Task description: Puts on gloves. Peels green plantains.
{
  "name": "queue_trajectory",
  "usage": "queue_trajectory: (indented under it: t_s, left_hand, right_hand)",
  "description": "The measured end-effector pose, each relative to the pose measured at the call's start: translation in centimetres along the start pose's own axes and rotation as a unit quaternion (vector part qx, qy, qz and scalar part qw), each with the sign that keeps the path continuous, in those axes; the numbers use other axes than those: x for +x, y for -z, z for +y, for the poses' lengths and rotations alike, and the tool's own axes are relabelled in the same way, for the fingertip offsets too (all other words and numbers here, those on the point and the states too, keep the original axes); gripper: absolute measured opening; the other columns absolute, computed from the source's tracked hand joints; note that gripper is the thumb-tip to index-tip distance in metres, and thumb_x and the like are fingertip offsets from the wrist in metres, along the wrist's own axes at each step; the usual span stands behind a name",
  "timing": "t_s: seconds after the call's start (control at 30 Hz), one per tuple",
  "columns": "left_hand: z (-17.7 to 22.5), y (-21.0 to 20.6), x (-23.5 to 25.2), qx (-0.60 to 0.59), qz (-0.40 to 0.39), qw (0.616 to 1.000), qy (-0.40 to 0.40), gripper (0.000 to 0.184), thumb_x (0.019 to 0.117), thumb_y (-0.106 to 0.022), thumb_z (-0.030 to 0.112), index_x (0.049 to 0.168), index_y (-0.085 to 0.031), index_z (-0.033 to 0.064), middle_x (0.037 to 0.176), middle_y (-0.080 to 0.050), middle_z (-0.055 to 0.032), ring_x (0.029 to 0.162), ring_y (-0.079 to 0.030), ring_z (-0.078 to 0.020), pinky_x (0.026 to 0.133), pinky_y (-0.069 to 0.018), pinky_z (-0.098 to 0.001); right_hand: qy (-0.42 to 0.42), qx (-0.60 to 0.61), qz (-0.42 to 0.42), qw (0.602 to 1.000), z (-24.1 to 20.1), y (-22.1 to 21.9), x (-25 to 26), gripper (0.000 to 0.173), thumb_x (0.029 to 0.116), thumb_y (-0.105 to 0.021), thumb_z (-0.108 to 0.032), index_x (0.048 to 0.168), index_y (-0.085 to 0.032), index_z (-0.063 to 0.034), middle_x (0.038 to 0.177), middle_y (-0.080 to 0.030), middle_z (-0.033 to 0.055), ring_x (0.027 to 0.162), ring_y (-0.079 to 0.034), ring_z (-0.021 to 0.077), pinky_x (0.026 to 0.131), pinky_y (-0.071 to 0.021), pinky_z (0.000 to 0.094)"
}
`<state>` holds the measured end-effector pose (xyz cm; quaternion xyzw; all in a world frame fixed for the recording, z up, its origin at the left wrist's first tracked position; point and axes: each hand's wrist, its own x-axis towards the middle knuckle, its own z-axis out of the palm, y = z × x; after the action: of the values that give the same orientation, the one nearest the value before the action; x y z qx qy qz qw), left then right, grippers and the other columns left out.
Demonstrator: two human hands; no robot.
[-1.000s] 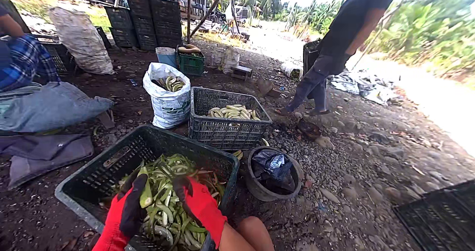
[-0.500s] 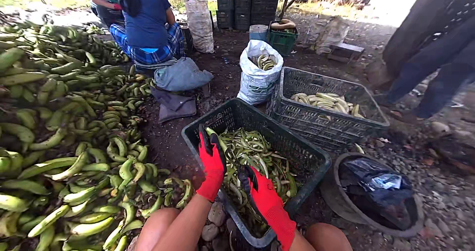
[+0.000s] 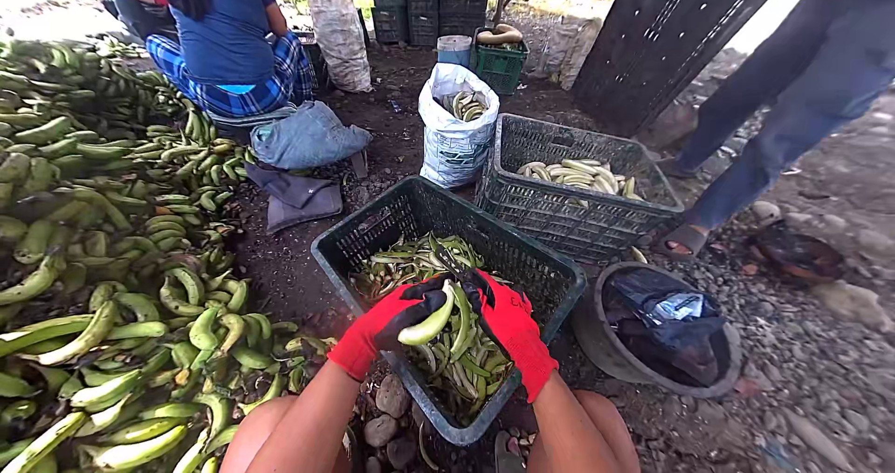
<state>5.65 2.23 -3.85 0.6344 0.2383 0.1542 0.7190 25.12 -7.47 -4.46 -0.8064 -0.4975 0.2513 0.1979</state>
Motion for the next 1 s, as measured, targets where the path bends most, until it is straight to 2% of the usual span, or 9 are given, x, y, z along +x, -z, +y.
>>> queue_trajectory:
  t_s: [0.1,0.2,0.37,0.47,0.6,0.67,0.8,0.93,1.0]
  left_hand:
    - [-0.9,0.3,1.0,-0.116,0.135,0.983,-0.042,0.048,0.105,-0.043,0.024,0.149,-0.039,0.0063,0.106,-0.069,-0.0122,0.085,-0.071,-0.0222,0.069,-0.0621,-0.0364]
    - [-1.5,-0.2,2.0,-0.126,0.382,0.913,-0.072,0.043,0.112,-0.035,0.027,0.145,-0.041,0.0009,0.107,-0.064,-0.0145,0.085,-0.067,-0.0178,0.074,-0.0593,-0.0342]
    - [-0.4,-0.7,2.1,-0.068,0.618,0.783,-0.015,0.06,0.1115,-0.041,0.025,0.158,-0.016,-0.0031,0.149,-0.044,-0.0288,0.132,-0.051,-0.0317,0.11,-0.0431,-0.0437]
    - [0.3,-0.9,1.6,-0.044,0.592,0.804,-0.021,0.052,0.1111,-0.042,0.021,0.154,-0.028,-0.0047,0.141,-0.051,-0.0273,0.123,-0.057,-0.0278,0.105,-0.0467,-0.0402]
    - [-0.1,-1.0,1.3,-0.119,0.389,0.906,-0.115,0.029,0.1104,-0.04,0.018,0.127,-0.052,-0.0027,0.088,-0.064,-0.0079,0.074,-0.065,-0.011,0.069,-0.0579,-0.0272]
    - [-0.4,-0.8,1.2,-0.15,0.307,0.933,-0.111,0.029,0.1105,-0.036,0.018,0.127,-0.052,0.0,0.088,-0.066,-0.0063,0.075,-0.067,-0.0114,0.07,-0.0586,-0.0275]
    - [-1.0,-0.7,1.4,-0.188,0.341,0.916,-0.096,0.039,0.1116,-0.035,0.019,0.146,-0.04,0.0016,0.103,-0.065,-0.009,0.083,-0.066,-0.0112,0.074,-0.0582,-0.0275]
    - [-1.7,0.1,1.5,-0.244,0.358,0.893,-0.122,0.03,0.1121,-0.032,0.019,0.13,-0.047,0.0008,0.088,-0.065,-0.01,0.073,-0.067,-0.0155,0.065,-0.0591,-0.0309]
    - [-1.4,-0.1,1.2,-0.217,0.339,0.908,-0.112,0.035,0.1118,-0.034,0.02,0.141,-0.044,0.0028,0.095,-0.065,-0.0097,0.076,-0.067,-0.0139,0.069,-0.0588,-0.0299]
  right_hand:
    - [0.006,0.06,0.022,0.998,0.2,-1.3,-0.5,0.054,0.1086,-0.039,-0.046,0.156,-0.046,-0.0209,0.138,-0.065,0.0145,0.133,-0.058,0.0307,0.116,-0.0366,0.0577]
    - [0.017,0.045,-0.008,0.999,-1.8,-3.1,-2.1,0.053,0.1078,-0.043,-0.042,0.155,-0.046,-0.0188,0.136,-0.065,0.0175,0.129,-0.06,0.034,0.112,-0.0407,0.0583]
    - [0.028,0.02,-0.043,0.998,-5.2,-4.5,-4.8,0.056,0.1057,-0.048,-0.045,0.156,-0.045,-0.02,0.135,-0.064,0.0195,0.131,-0.058,0.0362,0.117,-0.0343,0.0588]
    - [0.013,-0.012,-0.027,0.999,-5.6,-3.9,-4.6,0.055,0.1066,-0.048,-0.039,0.158,-0.042,-0.0223,0.137,-0.064,0.0199,0.133,-0.056,0.0358,0.122,-0.0214,0.0606]
    - [0.017,0.002,-0.002,1.0,-3.8,-2.7,-3.0,0.053,0.1081,-0.044,-0.04,0.158,-0.042,-0.0226,0.137,-0.065,0.0154,0.134,-0.057,0.0322,0.123,-0.0183,0.0629]
    - [0.022,-0.018,0.004,1.0,-3.1,-2.2,-2.9,0.054,0.107,-0.046,-0.042,0.158,-0.043,-0.0239,0.138,-0.065,0.0155,0.135,-0.056,0.033,0.123,-0.0173,0.064]
    - [0.044,-0.074,-0.005,0.996,-3.3,-2.7,-4.0,0.058,0.1037,-0.052,-0.042,0.158,-0.042,-0.0258,0.139,-0.062,0.0201,0.134,-0.055,0.0386,0.122,-0.0177,0.0652]
    - [0.058,-0.099,0.004,0.993,-3.5,-3.2,-4.5,0.059,0.1016,-0.054,-0.045,0.157,-0.044,-0.0285,0.137,-0.061,0.0231,0.132,-0.054,0.0426,0.12,-0.0191,0.0669]
    - [0.035,-0.085,-0.001,0.996,-3.6,-2.7,-4.1,0.058,0.1032,-0.053,-0.041,0.158,-0.042,-0.0275,0.14,-0.061,0.0219,0.134,-0.054,0.0408,0.122,-0.0159,0.0664]
